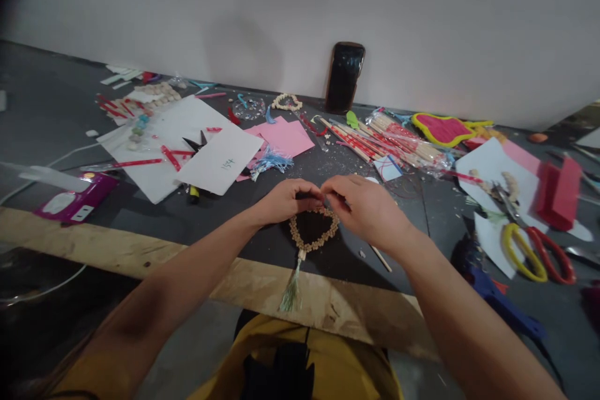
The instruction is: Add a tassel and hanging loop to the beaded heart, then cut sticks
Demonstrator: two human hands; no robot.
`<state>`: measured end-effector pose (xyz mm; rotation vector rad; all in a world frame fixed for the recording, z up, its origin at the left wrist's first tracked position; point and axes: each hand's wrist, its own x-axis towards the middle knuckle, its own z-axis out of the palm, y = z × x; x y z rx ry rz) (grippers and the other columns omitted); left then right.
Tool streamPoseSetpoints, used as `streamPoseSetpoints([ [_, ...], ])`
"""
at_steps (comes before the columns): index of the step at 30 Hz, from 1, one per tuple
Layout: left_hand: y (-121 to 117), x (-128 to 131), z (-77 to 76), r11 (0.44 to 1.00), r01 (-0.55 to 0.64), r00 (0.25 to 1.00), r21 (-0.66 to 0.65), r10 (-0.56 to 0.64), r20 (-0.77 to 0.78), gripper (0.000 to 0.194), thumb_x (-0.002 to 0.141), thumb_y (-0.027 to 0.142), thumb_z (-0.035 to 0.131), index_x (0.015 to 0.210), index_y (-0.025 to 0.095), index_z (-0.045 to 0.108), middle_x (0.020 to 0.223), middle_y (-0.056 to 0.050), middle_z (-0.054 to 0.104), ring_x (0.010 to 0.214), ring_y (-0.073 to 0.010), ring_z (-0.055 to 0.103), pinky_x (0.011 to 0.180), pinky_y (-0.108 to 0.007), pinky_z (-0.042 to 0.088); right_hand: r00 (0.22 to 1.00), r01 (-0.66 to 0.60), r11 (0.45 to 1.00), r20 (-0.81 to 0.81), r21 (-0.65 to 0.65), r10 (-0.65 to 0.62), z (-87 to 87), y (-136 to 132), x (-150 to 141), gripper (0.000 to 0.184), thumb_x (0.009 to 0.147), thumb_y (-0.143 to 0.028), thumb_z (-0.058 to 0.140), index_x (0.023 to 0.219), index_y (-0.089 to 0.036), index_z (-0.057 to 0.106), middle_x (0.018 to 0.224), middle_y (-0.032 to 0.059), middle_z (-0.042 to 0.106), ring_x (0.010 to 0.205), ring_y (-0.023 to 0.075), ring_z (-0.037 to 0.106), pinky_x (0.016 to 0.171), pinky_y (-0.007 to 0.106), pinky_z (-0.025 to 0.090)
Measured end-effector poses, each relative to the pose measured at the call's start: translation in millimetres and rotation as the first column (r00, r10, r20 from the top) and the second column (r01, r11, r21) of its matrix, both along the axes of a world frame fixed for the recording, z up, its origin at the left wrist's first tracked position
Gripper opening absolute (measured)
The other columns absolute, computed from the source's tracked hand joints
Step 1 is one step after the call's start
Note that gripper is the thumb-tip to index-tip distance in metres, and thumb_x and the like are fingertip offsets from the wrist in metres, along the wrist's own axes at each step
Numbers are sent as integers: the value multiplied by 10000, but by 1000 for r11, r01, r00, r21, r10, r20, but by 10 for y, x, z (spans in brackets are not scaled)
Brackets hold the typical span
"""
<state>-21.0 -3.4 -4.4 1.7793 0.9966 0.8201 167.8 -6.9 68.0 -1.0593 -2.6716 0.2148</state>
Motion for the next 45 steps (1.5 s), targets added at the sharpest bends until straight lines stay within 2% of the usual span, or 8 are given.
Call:
streamPoseSetpoints([
  [7, -5, 0, 49, 994, 20, 994, -112, -7, 112, 181, 780, 280, 576, 824, 126, 661, 698, 1, 636, 647, -102, 556, 632, -212, 426, 999, -11, 1000, -35, -11, 11, 1, 26, -77, 160, 847, -178, 450, 916, -199, 593, 877, 39, 667, 808, 163, 591, 680, 262, 427],
  [11, 4, 0, 84, 977, -1, 981, -211, 42, 189, 194, 746, 276, 611, 846, 116, 658, 713, -8, 638, 652, -102, 560, 642, -220, 430, 999, -11, 1000, -49, 10, 11, -1, 41, -82, 154, 840, -177, 462, 917, -198, 594, 863, 40, 667, 795, 160, 592, 673, 259, 430],
  [20, 8, 0, 78, 965, 0, 965, -261, 68, 252, 278, 715, 397, 633, 746, 120, 636, 582, 29, 542, 529, -71, 452, 526, -196, 352, 998, -49, 999, -35, 14, 49, 48, 69, -132, 141, 836, -175, 472, 892, -206, 597, 828, 36, 665, 744, 152, 588, 611, 253, 424],
  [25, 18, -27, 78, 981, -13, 978, -191, 53, 202, 261, 714, 371, 630, 702, 112, 651, 550, 34, 525, 533, -79, 459, 525, -194, 359, 996, -85, 996, -35, 5, 85, 57, 114, -204, 139, 842, -183, 472, 897, -214, 596, 858, 36, 668, 794, 167, 589, 672, 278, 432],
  [29, 21, -56, 114, 994, -48, 994, -94, 57, 97, 164, 745, 264, 600, 736, 121, 680, 626, 9, 604, 597, -94, 530, 578, -196, 415, 997, -74, 997, -28, -5, 74, 53, 155, -225, 130, 855, -203, 471, 888, -206, 597, 855, 38, 663, 799, 167, 586, 662, 271, 425],
  [35, 6, -71, 196, 997, -15, 999, -71, 17, 33, 135, 758, 171, 582, 810, 137, 701, 732, -15, 667, 665, -105, 588, 629, -205, 453, 1000, -22, 999, -22, -27, 22, 19, 217, -207, 125, 825, -167, 488, 874, -201, 597, 856, 28, 662, 786, 157, 587, 664, 257, 416],
  [40, 12, -69, 188, 990, -2, 999, -142, 8, 41, 188, 762, 132, 555, 880, 150, 701, 744, -14, 685, 671, -102, 601, 646, -204, 464, 999, 7, 999, -39, -35, -8, -24, 251, -197, 131, 820, -184, 491, 893, -200, 599, 868, 31, 660, 775, 158, 589, 655, 257, 415],
  [45, 25, -41, 147, 969, -68, 988, -238, 98, 118, 177, 761, 146, 565, 897, 136, 678, 740, -21, 691, 701, -114, 622, 687, -240, 479, 997, 5, 1000, -73, -24, -7, -21, 242, -173, 152, 840, -184, 460, 903, -199, 597, 867, 36, 662, 798, 163, 595, 680, 264, 421],
])
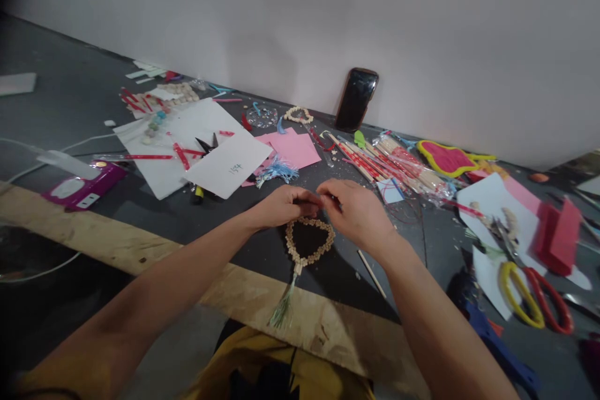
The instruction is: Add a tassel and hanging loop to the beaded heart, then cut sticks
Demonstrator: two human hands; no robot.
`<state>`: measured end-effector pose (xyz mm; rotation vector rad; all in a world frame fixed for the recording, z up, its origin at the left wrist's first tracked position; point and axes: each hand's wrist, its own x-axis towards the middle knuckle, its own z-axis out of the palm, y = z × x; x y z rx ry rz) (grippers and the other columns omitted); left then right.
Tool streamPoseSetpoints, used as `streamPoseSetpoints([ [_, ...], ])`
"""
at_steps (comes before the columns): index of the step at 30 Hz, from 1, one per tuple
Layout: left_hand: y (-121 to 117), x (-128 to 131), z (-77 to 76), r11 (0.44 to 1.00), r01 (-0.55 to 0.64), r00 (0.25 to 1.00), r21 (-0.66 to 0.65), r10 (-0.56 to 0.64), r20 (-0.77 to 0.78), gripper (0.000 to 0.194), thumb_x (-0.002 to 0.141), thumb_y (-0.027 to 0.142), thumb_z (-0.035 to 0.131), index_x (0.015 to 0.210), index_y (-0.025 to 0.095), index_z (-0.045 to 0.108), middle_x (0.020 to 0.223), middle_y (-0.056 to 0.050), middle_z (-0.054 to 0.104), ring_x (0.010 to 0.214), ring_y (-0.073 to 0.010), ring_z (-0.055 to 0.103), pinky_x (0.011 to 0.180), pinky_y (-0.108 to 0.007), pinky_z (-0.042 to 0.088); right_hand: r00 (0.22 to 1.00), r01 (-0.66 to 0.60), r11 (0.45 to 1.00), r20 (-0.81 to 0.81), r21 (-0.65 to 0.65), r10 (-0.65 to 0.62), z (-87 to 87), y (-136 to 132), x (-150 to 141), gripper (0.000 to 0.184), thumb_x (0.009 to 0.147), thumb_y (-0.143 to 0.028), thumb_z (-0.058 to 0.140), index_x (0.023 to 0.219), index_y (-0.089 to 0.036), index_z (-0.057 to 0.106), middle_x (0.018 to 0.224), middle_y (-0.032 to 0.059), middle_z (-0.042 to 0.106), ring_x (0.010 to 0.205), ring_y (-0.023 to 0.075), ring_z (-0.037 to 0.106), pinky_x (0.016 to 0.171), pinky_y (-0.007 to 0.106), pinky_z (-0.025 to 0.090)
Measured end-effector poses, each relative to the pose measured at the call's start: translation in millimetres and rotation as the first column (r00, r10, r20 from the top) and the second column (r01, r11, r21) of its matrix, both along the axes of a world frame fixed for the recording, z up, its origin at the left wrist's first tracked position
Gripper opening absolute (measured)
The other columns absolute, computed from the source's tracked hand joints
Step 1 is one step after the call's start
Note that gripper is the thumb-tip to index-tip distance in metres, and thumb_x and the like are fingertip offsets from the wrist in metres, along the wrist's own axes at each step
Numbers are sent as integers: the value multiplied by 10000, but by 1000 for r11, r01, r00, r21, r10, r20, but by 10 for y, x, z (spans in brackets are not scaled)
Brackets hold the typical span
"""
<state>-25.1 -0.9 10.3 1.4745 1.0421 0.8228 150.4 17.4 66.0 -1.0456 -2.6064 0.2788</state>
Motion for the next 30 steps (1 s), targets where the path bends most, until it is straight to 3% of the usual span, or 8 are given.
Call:
streamPoseSetpoints([
  [5, -1, 15, 3, 999, -41, 999, 22, 42, -17, 127, 754, 197, 574, 799, 123, 666, 684, -7, 661, 632, -96, 580, 615, -210, 445, 1000, -17, 1000, -8, -23, 17, -1, -14, 18, 138, 829, -174, 484, 905, -201, 596, 854, 24, 657, 769, 150, 584, 656, 250, 414],
  [9, 0, 8, -17, 997, -22, 998, 76, 26, -62, 194, 754, 286, 577, 774, 122, 678, 650, 5, 640, 585, -92, 535, 572, -197, 406, 999, -43, 999, -26, -32, 42, 6, -14, -11, 127, 823, -164, 491, 887, -205, 593, 842, 18, 654, 755, 144, 578, 643, 244, 409],
  [16, -18, -16, -14, 978, 131, 986, 160, -113, -119, 239, 771, 224, 518, 904, 129, 693, 706, -6, 641, 646, -111, 546, 622, -206, 410, 999, -41, 999, 5, 1, 41, 32, -3, -67, 136, 817, -152, 495, 905, -195, 590, 866, 30, 657, 785, 159, 585, 669, 261, 416],
  [21, -38, -13, 23, 988, 123, 992, 95, -122, -20, 247, 784, 268, 529, 882, 101, 682, 739, -23, 645, 676, -115, 558, 643, -200, 423, 1000, -28, 1000, 12, -4, 28, 1, 14, -75, 140, 810, -149, 499, 898, -198, 595, 862, 25, 660, 786, 157, 591, 674, 253, 416],
  [30, -45, -20, 54, 979, 182, 983, 88, -183, -2, 288, 830, 328, 508, 843, 87, 664, 779, -59, 655, 718, -125, 569, 686, -217, 447, 999, 17, 998, -42, -64, -20, -84, 68, -17, 168, 807, -166, 514, 944, -201, 604, 906, 18, 672, 811, 151, 609, 694, 245, 427],
])
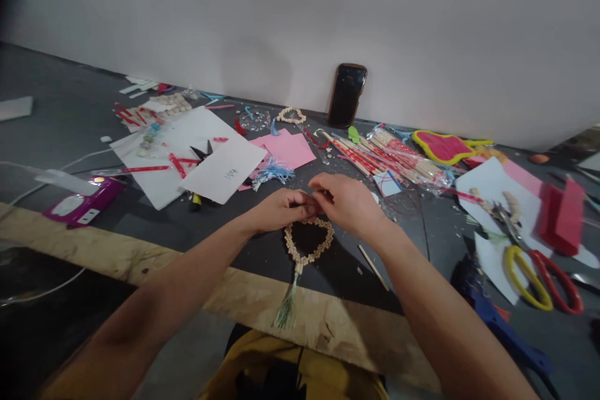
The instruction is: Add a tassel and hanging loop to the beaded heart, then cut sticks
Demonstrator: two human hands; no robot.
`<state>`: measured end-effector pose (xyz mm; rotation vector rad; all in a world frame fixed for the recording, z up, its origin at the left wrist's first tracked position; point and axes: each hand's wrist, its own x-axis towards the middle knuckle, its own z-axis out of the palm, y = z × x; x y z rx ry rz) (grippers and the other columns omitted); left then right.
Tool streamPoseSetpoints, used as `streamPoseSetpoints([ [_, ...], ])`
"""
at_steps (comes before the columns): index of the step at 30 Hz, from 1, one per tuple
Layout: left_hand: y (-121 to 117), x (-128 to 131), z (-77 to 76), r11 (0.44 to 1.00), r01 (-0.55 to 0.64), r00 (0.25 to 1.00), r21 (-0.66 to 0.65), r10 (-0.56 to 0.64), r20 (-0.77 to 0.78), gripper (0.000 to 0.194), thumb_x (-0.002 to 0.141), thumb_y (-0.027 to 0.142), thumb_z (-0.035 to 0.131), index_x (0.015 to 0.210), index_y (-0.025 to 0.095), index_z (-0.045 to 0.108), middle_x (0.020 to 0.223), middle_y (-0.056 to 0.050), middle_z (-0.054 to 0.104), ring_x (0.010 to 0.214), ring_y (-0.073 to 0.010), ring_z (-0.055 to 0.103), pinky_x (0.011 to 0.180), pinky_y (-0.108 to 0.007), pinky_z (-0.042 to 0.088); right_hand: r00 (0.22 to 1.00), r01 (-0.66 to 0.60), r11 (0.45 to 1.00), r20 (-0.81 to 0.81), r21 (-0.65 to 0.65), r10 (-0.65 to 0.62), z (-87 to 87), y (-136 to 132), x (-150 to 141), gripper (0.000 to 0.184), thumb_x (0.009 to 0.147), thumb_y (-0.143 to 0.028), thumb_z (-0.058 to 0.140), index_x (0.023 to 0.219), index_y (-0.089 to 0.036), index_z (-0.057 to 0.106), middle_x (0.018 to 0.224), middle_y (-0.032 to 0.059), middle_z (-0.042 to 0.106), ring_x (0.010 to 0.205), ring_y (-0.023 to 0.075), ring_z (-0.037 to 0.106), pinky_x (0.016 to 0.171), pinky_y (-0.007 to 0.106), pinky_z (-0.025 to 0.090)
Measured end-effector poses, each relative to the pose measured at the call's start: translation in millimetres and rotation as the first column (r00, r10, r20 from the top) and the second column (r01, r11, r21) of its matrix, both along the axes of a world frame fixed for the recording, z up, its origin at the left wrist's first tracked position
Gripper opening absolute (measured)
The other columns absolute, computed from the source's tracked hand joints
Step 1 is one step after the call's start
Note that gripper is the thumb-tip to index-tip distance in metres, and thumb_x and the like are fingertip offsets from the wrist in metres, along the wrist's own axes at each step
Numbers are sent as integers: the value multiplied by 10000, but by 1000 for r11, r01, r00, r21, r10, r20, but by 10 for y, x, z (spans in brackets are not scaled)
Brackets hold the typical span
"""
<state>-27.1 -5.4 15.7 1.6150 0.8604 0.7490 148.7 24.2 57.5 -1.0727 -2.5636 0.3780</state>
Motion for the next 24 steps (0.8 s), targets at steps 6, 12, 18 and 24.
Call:
streamPoseSetpoints([
  [6, -10, 20, -19, 995, -80, 997, -54, 81, 14, 292, 817, 356, 520, 813, 102, 665, 690, -23, 641, 634, -99, 549, 617, -198, 423, 997, 22, 998, -67, -54, -26, 4, -5, -22, 193, 808, -184, 512, 981, -206, 597, 910, 19, 670, 796, 149, 613, 679, 251, 440],
  [12, 1, 27, -25, 987, -143, 989, -73, 146, 35, 285, 806, 362, 525, 755, 115, 656, 679, -18, 633, 639, -101, 549, 608, -200, 416, 945, 143, 975, -268, -168, -185, 28, -57, 98, 155, 844, -289, 506, 904, -182, 600, 782, 17, 646, 652, 117, 573, 578, 221, 426],
  [18, 16, -3, -82, 992, -126, 992, -12, 127, 23, 358, 821, 429, 498, 722, 115, 636, 658, -9, 596, 614, -98, 512, 575, -195, 384, 976, 60, 975, -194, -215, -103, -93, -164, 80, 108, 840, -227, 510, 850, -194, 613, 783, 5, 642, 687, 115, 564, 609, 217, 412],
  [24, 23, -25, -109, 993, -119, 993, 17, 119, -2, 378, 829, 439, 483, 708, 110, 625, 629, 6, 567, 583, -89, 480, 550, -192, 352, 986, 41, 995, -161, -89, -54, -224, -159, 10, 119, 866, -170, 427, 790, -195, 516, 789, 30, 577, 734, 138, 530, 647, 241, 398],
])
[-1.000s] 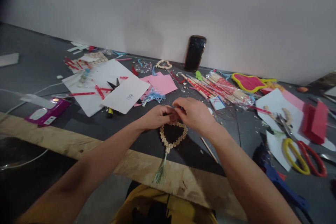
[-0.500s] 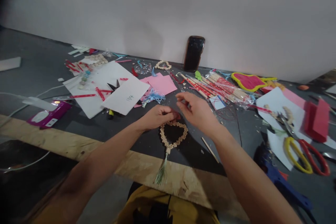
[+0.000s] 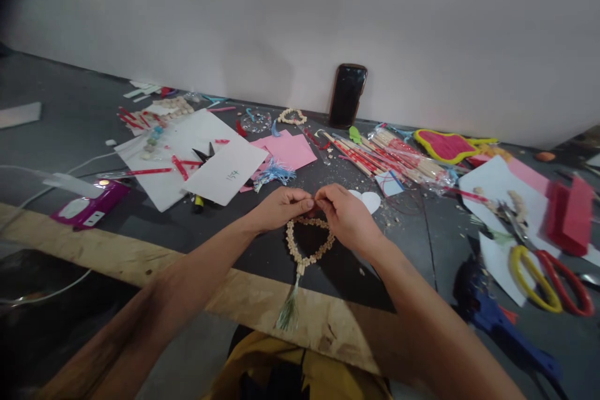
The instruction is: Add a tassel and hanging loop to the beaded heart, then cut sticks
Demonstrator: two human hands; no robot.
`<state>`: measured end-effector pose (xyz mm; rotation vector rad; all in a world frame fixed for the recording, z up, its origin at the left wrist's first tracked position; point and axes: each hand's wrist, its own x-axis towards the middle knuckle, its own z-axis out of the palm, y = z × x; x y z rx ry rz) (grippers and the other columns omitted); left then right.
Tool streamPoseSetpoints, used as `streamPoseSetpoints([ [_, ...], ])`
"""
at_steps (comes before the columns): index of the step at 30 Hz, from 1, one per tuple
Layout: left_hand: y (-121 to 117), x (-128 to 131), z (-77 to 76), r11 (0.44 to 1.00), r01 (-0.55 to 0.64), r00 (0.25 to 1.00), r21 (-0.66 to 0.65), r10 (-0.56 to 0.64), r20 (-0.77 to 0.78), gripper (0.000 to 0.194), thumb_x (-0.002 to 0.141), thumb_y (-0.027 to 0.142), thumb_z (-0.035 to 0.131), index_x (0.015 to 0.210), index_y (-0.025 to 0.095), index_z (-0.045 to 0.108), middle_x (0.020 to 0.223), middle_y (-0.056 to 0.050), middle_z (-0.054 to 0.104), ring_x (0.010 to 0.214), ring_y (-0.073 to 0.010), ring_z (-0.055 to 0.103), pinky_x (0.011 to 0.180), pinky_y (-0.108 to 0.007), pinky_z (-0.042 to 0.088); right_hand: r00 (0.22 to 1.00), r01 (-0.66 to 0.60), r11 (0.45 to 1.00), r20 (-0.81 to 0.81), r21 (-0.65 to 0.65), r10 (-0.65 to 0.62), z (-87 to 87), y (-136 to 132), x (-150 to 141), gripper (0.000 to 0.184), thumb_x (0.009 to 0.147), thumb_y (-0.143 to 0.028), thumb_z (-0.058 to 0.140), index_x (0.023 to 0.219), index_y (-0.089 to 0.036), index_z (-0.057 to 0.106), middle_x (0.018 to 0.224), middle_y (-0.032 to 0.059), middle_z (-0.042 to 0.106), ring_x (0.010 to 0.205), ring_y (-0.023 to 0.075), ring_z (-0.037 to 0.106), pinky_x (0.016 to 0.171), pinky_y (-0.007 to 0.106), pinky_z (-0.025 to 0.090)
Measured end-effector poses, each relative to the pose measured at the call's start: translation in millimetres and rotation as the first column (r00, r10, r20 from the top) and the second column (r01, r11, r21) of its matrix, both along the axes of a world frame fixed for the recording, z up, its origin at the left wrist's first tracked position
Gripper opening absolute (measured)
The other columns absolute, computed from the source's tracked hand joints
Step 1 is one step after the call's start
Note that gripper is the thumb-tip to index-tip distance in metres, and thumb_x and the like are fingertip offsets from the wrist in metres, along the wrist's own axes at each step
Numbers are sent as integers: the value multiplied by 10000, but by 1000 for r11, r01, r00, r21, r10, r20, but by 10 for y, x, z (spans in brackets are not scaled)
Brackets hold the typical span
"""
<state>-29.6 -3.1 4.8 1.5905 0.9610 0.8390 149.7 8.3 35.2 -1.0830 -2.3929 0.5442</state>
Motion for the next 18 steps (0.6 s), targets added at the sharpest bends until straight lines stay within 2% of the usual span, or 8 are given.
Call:
streamPoseSetpoints([
  [4, -4, 30, 22, 998, -35, 998, -53, 38, 58, 321, 810, 400, 519, 713, 119, 640, 669, -6, 617, 630, -101, 535, 605, -201, 401, 999, 34, 998, 28, 44, -35, -42, -19, -1, 132, 872, -150, 375, 782, -203, 456, 805, 50, 541, 747, 163, 510, 655, 275, 392],
  [7, -2, 53, 19, 982, -57, 978, -181, 91, 187, 220, 767, 330, 584, 810, 128, 658, 727, -24, 661, 703, -120, 594, 690, -231, 450, 997, 54, 996, 55, 72, -58, -37, -70, 17, 125, 885, -165, 356, 821, -206, 455, 822, 60, 539, 764, 180, 508, 667, 296, 394],
  [11, 3, 58, 7, 958, -42, 948, -285, 128, 292, 214, 709, 261, 642, 868, 119, 659, 755, -37, 679, 733, -126, 619, 735, -259, 470, 994, 30, 995, 101, 93, -39, -20, -170, 41, 132, 888, -185, 369, 820, -210, 479, 827, 64, 551, 779, 188, 516, 687, 307, 408],
  [15, -6, 57, 42, 960, -75, 961, -268, 142, 239, 184, 666, 221, 655, 819, 118, 651, 726, -18, 661, 662, -106, 593, 664, -232, 461, 989, -33, 995, 144, 99, 18, -11, -245, 59, 141, 879, -186, 391, 835, -203, 524, 868, 71, 584, 835, 194, 530, 730, 314, 422],
  [18, -22, 57, 71, 987, -117, 988, -113, 128, 92, 153, 680, 203, 620, 811, 130, 651, 743, -14, 652, 680, -115, 581, 649, -227, 444, 998, -4, 1000, 61, 8, 3, -14, -224, 87, 127, 867, -195, 424, 889, -202, 549, 893, 65, 611, 866, 183, 553, 771, 311, 434],
])
